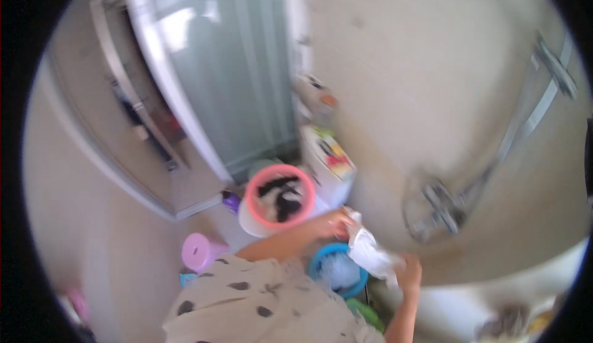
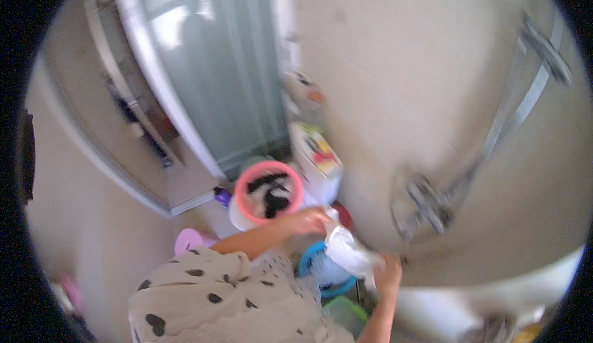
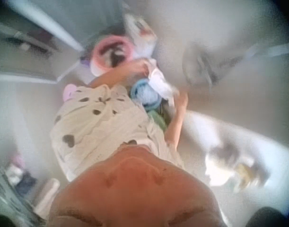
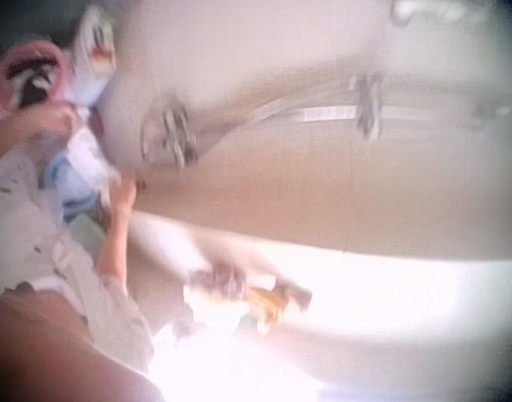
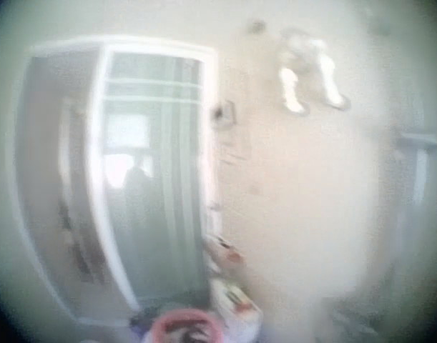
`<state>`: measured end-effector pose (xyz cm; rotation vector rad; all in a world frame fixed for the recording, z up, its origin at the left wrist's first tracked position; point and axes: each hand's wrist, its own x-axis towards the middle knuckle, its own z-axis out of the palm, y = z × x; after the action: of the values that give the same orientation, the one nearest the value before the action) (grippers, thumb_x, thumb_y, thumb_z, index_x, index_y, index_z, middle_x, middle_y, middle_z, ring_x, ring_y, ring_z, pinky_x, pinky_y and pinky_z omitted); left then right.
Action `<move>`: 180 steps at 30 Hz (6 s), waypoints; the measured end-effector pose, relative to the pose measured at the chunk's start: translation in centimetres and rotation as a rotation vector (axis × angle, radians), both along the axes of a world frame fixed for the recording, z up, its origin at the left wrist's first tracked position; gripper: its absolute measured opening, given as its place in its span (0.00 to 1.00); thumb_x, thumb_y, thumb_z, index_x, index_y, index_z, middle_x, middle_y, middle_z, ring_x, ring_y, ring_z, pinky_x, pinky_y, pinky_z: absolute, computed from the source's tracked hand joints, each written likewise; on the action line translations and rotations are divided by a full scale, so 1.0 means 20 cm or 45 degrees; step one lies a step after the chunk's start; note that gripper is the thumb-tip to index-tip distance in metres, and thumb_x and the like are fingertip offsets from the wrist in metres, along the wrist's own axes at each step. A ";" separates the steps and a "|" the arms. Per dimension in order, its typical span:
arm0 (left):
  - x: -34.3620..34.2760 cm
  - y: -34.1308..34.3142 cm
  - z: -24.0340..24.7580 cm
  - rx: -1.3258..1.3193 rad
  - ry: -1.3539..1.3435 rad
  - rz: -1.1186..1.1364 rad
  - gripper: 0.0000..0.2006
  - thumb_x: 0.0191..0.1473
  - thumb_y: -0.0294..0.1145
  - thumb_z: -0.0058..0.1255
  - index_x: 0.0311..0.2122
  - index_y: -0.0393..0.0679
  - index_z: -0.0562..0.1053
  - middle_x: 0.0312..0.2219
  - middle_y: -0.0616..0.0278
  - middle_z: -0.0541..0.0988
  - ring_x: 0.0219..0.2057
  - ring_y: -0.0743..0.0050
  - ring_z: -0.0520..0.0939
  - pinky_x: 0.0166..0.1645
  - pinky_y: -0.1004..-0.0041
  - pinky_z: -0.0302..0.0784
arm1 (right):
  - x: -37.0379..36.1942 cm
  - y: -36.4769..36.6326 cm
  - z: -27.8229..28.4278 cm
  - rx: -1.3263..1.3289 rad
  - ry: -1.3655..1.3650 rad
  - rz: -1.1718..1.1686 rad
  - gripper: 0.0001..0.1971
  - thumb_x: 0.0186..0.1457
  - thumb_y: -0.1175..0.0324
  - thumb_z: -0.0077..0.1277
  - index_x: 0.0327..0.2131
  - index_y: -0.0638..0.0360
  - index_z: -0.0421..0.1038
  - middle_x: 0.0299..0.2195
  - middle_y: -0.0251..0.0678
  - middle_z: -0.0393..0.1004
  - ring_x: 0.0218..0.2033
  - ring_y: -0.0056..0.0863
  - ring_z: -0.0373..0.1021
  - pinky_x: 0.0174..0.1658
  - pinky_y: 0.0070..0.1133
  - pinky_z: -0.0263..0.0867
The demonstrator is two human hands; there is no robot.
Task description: The person washes, rinses, and wrings out clothes by hand under running water, hangs garments onto a shower pipe, and empties a basin before rinsing more clothing.
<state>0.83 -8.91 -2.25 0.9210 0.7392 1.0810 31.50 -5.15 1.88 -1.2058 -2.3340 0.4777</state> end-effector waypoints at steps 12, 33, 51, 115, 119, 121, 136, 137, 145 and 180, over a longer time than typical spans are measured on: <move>0.12 0.12 0.11 0.193 1.571 0.005 0.37 0.37 0.42 0.60 0.53 0.40 0.57 0.45 0.58 0.69 0.46 0.62 0.71 0.50 0.65 0.65 | -0.19 0.06 0.48 -0.779 0.788 0.326 0.14 0.39 0.76 0.50 0.35 0.62 0.69 0.31 0.36 0.72 0.34 0.24 0.68 0.39 0.20 0.63; 0.54 0.94 0.98 0.928 0.789 0.228 0.22 0.39 0.31 0.59 0.42 0.44 0.67 0.44 0.59 0.67 0.42 0.69 0.71 0.44 0.71 0.68 | 0.14 0.49 0.66 0.520 0.924 -0.741 0.09 0.39 0.83 0.47 0.28 0.61 0.68 0.33 0.38 0.67 0.36 0.33 0.65 0.39 0.21 0.61; -0.02 -0.45 -0.80 -0.430 0.973 0.533 0.18 0.42 0.22 0.53 0.43 0.41 0.66 0.41 0.62 0.69 0.38 0.75 0.73 0.44 0.75 0.68 | 0.00 -0.23 -1.32 -1.032 0.035 -0.397 0.12 0.41 0.69 0.52 0.33 0.60 0.71 0.28 0.40 0.74 0.31 0.34 0.71 0.38 0.27 0.66; 0.26 -0.16 -0.76 -1.096 -0.510 0.022 0.27 0.32 0.26 0.48 0.46 0.36 0.65 0.29 0.52 0.74 0.28 0.63 0.75 0.32 0.68 0.71 | -0.15 0.00 -1.78 -2.067 2.164 -0.958 0.26 0.56 0.50 0.33 0.51 0.59 0.58 0.48 0.38 0.65 0.49 0.33 0.61 0.51 0.31 0.60; 0.09 -0.14 -1.07 -1.259 0.184 0.017 0.33 0.36 0.29 0.50 0.52 0.38 0.58 0.37 0.53 0.73 0.39 0.63 0.74 0.42 0.69 0.68 | -0.11 0.23 -1.53 -1.969 1.740 -1.044 0.20 0.56 0.60 0.36 0.48 0.62 0.60 0.45 0.39 0.67 0.44 0.35 0.66 0.48 0.31 0.62; 0.17 -0.11 -1.18 -1.265 0.228 0.058 0.31 0.37 0.30 0.50 0.51 0.37 0.60 0.38 0.54 0.73 0.40 0.63 0.73 0.43 0.69 0.69 | -0.12 0.27 -1.38 -1.805 1.586 -0.938 0.19 0.53 0.68 0.41 0.48 0.64 0.61 0.43 0.39 0.68 0.42 0.31 0.67 0.45 0.28 0.64; 0.46 0.51 -1.03 -0.003 0.655 0.094 0.29 0.31 0.26 0.57 0.46 0.41 0.67 0.43 0.55 0.71 0.43 0.67 0.72 0.47 0.74 0.65 | -0.25 0.33 -1.04 -1.120 0.886 -0.209 0.30 0.42 0.85 0.35 0.54 0.59 0.50 0.43 0.38 0.64 0.42 0.24 0.63 0.46 0.18 0.58; 0.45 0.53 -1.03 -0.031 0.839 -0.170 0.27 0.31 0.28 0.59 0.43 0.39 0.70 0.37 0.53 0.75 0.39 0.67 0.76 0.43 0.73 0.68 | -0.23 0.34 -1.07 -0.974 0.943 -0.208 0.29 0.43 0.85 0.34 0.53 0.60 0.52 0.43 0.38 0.65 0.42 0.25 0.63 0.48 0.18 0.57; 0.48 0.59 -0.86 -0.214 0.472 -0.024 0.20 0.37 0.28 0.60 0.39 0.37 0.70 0.32 0.64 0.75 0.33 0.75 0.75 0.40 0.74 0.69 | -0.09 0.47 -0.99 -0.766 0.336 -0.347 0.21 0.50 0.76 0.37 0.50 0.58 0.61 0.42 0.41 0.69 0.45 0.28 0.65 0.48 0.21 0.58; 0.24 0.78 -0.81 0.310 0.895 -0.375 0.24 0.36 0.14 0.44 0.44 0.39 0.63 0.35 0.60 0.72 0.40 0.73 0.71 0.45 0.76 0.65 | 0.03 0.61 -1.12 -1.442 1.154 -0.452 0.16 0.43 0.71 0.47 0.39 0.60 0.65 0.36 0.36 0.70 0.39 0.29 0.67 0.44 0.25 0.62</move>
<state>5.64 6.73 -18.51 1.6011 1.0112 0.5794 32.03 7.04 -20.46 -1.3333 -0.9630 1.8593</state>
